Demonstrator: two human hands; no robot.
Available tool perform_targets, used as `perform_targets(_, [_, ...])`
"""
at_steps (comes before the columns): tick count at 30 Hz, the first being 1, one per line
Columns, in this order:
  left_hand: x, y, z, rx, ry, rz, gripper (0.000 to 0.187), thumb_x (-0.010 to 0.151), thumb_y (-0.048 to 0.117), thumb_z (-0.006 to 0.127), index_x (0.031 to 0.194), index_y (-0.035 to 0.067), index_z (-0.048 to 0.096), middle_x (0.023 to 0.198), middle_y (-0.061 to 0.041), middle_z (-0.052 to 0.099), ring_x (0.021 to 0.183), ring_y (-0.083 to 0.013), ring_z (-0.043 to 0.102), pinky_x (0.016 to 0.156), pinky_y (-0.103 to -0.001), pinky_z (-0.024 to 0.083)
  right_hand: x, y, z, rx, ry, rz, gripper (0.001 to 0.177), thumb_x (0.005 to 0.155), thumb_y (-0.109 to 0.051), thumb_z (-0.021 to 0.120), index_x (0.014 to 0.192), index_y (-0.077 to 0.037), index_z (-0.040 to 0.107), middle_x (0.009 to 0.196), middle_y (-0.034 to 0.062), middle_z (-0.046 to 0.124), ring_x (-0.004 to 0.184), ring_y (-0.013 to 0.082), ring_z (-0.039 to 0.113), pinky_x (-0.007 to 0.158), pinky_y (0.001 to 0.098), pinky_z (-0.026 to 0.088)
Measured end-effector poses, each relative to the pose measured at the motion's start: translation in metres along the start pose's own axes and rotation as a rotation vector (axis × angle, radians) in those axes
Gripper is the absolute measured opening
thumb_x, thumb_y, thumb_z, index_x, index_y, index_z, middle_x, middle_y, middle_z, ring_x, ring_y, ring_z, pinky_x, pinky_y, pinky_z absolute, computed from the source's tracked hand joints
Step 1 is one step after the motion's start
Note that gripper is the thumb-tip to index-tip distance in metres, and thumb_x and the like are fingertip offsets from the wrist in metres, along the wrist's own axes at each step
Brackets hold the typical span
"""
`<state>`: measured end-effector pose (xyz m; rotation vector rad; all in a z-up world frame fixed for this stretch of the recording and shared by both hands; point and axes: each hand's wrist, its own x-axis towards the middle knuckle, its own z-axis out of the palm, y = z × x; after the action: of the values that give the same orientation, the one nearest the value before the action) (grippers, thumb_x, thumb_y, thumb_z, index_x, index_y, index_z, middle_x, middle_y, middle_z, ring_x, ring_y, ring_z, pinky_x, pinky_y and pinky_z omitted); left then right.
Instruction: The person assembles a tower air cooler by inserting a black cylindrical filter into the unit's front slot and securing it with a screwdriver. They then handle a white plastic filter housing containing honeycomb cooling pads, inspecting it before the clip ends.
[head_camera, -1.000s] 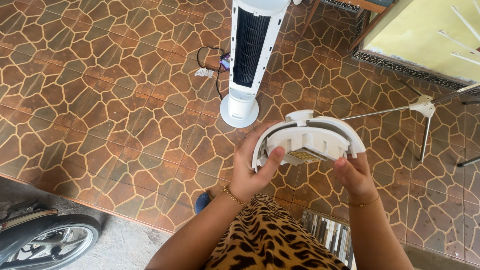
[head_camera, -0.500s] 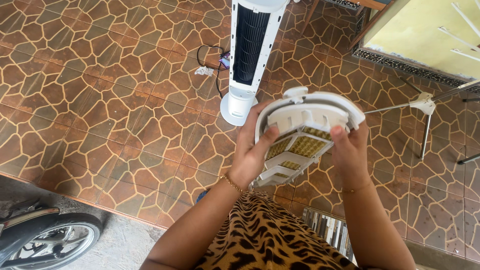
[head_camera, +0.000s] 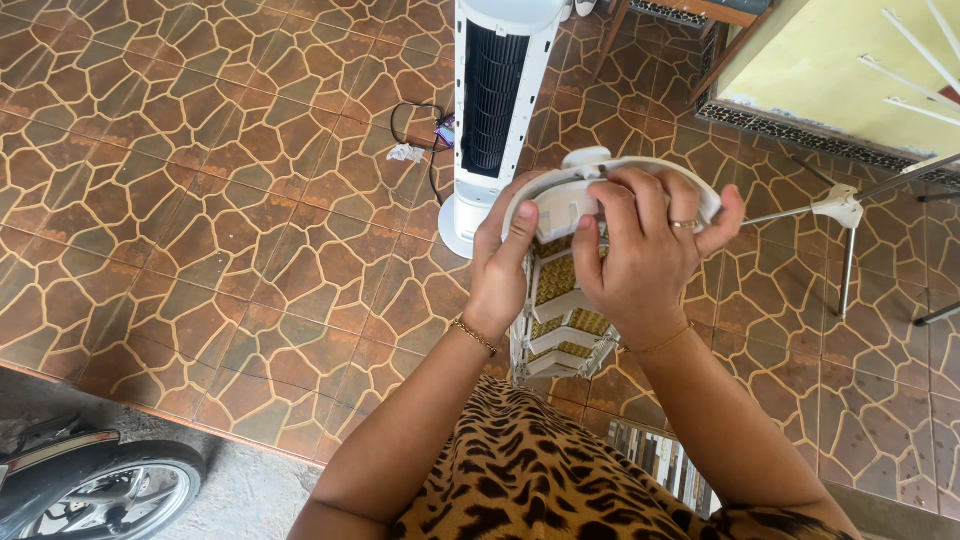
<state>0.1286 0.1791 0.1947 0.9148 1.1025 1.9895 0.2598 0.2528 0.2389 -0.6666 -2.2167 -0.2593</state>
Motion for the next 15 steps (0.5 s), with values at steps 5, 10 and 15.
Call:
perform_targets(5, [0.002, -0.006, -0.002, 0.017, 0.017, -0.054, 0.054, 0.110, 0.039, 0.047, 0.141, -0.003, 0.057, 0.130, -0.015, 0.067, 0.121, -0.0211, 0.061, 0.108, -0.034, 0.047, -0.003, 0.001, 0.007, -0.161, -0.003, -0.081, 0.033, 0.107, -0.037, 0.056, 0.120, -0.010, 0.071, 0.126, 0.0031, 0.066, 0.126, 0.0227, 0.056, 0.118, 0.0642, 0.003])
perform_targets(10, [0.004, -0.021, 0.000, -0.066, 0.005, -0.071, 0.052, 0.110, 0.036, 0.049, 0.139, -0.006, 0.058, 0.131, -0.015, 0.066, 0.121, -0.0217, 0.060, 0.108, -0.034, 0.047, 0.000, 0.004, 0.013, -0.055, -0.042, -0.084, 0.039, 0.103, -0.050, 0.060, 0.112, -0.013, 0.071, 0.114, 0.0041, 0.065, 0.109, 0.0244, 0.059, 0.111, 0.0605, 0.017])
perform_targets(15, [-0.001, -0.031, 0.002, -0.068, 0.010, -0.081, 0.050, 0.109, 0.034, 0.051, 0.138, -0.006, 0.058, 0.131, -0.015, 0.065, 0.122, -0.0208, 0.059, 0.107, -0.033, 0.047, -0.007, 0.003, 0.017, 0.040, 0.079, -0.098, 0.039, 0.100, -0.049, 0.057, 0.108, -0.014, 0.073, 0.114, 0.0045, 0.065, 0.110, 0.0288, 0.051, 0.102, 0.0523, 0.025])
